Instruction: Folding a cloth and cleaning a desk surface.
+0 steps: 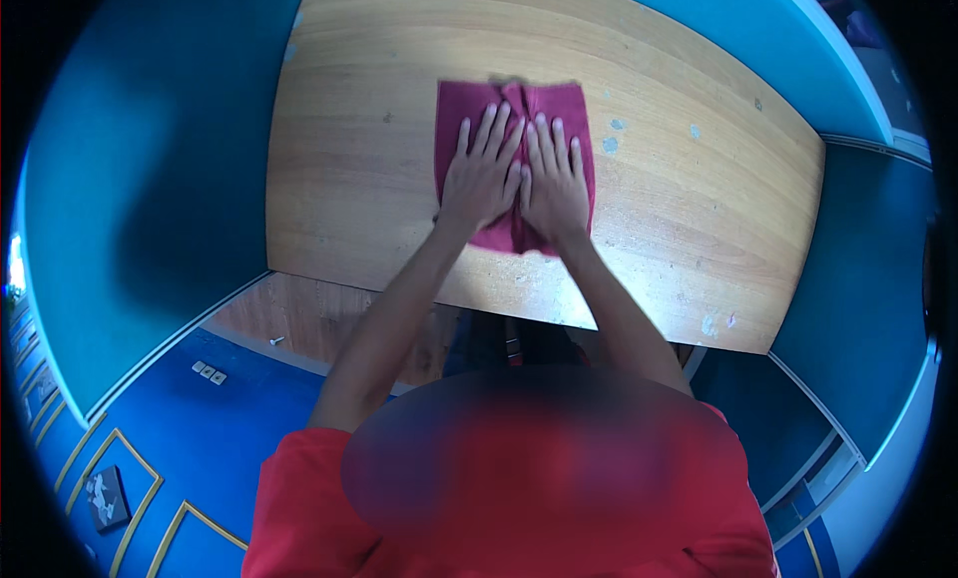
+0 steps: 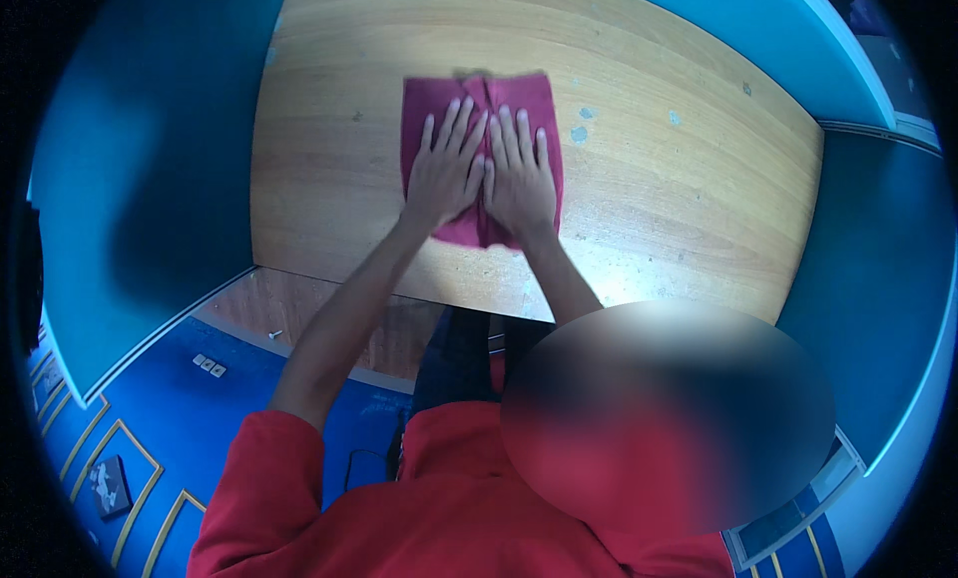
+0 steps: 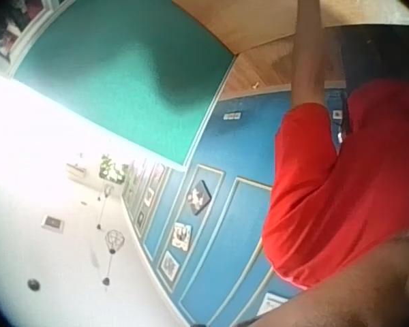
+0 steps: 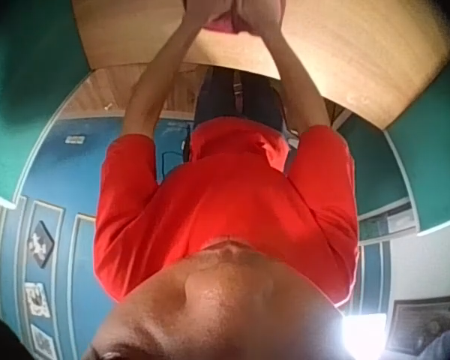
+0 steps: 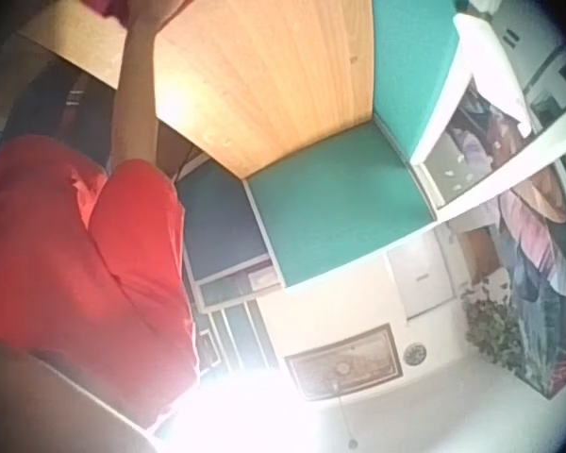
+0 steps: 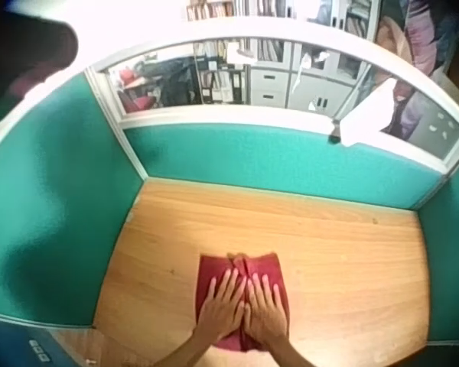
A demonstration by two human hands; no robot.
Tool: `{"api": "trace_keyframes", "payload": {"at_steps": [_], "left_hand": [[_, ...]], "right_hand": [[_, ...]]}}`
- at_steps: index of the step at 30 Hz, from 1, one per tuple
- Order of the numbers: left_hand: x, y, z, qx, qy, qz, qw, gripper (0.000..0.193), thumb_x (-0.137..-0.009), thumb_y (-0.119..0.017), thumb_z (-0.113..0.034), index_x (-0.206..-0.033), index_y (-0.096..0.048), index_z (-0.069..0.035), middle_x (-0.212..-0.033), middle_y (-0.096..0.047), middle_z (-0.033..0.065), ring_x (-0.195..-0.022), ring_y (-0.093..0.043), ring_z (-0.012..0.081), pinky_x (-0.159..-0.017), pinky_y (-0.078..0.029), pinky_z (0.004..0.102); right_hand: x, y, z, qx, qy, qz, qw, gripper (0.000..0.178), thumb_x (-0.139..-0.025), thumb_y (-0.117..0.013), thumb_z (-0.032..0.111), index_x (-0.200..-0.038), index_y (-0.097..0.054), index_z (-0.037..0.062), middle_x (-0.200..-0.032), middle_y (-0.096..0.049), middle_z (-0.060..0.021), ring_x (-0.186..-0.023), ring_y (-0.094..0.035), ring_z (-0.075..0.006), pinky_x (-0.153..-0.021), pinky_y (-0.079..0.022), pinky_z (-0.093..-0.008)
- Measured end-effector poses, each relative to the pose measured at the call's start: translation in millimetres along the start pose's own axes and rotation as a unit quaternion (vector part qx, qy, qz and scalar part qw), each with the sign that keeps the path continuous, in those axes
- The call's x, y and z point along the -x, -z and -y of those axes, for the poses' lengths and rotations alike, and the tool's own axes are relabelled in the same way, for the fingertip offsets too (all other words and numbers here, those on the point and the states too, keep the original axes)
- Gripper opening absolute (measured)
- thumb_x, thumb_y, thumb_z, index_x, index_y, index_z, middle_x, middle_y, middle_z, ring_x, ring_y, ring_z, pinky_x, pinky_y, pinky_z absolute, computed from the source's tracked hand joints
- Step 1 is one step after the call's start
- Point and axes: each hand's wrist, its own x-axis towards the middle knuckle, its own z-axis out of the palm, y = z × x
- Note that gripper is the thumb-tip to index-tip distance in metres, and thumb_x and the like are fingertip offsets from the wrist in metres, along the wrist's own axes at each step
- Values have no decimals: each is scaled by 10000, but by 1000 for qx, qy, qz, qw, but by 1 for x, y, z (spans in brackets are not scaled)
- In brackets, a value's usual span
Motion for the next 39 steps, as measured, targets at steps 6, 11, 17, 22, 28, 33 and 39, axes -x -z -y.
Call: {"api": "trace_keyframes", "payload": {"at_steps": [6,11,17,22,28,33,39], "left_hand": [[127,15,-41,58,54,67,995,637,-992,-502,-317,-1558,-421,-37,-1648,-335,199,-1582,-202,348,-1269,-138,577],[165,16,-47,29,56,75,995,669,-999,-504,-378,-1578,-402,-60,-1665,-303,199,-1585,-197,339,-1268,-134,579],[125,21,-8,23,43,80,996,714,-979,-543,-431,-1599,-384,-115,-1679,-275,193,-1583,-205,335,-1263,-156,570],[40,36,54,40,45,45,997,732,-951,-594,-439,-1603,-386,-181,-1691,-259,172,-1580,-215,331,-1245,-200,573],[-95,33,147,28,-27,-22,999,717,-950,-595,-495,-1589,-419,-223,-1679,-298,160,-1571,-246,313,-1254,-201,572],[-179,19,193,39,-61,-67,995,646,-965,-574,-428,-1565,-466,-214,-1647,-363,165,-1535,-324,335,-1239,-230,591],[-194,26,199,102,-83,-98,986,671,-969,-552,-422,-1553,-458,-105,-1641,-339,237,-1532,-311,382,-1246,-221,576]], "right_hand": [[113,4,51,-44,29,100,994,634,-1055,-365,340,-1595,-342,9,-1687,-290,-159,-1587,-197,-330,-1287,-122,-522],[147,7,64,-107,54,28,992,632,-1044,-419,343,-1581,-372,12,-1681,-309,-148,-1583,-220,-313,-1290,-124,-503],[92,3,52,-85,81,30,993,651,-1036,-444,384,-1585,-380,40,-1681,-315,-129,-1575,-241,-305,-1283,-151,-513],[-11,6,36,-84,73,21,994,668,-1036,-436,444,-1606,-362,105,-1691,-289,-126,-1574,-236,-314,-1271,-188,-538],[-156,3,18,-46,30,-26,998,664,-1048,-444,468,-1621,-341,148,-1689,-289,-130,-1576,-227,-331,-1276,-191,-528],[-239,-19,-3,-33,4,-120,992,643,-1036,-471,480,-1607,-382,198,-1655,-363,-131,-1533,-327,-357,-1236,-269,-557],[-249,-21,-3,-25,4,-145,989,622,-1058,-447,458,-1618,-358,205,-1681,-326,-102,-1554,-292,-320,-1248,-245,-533]]}}
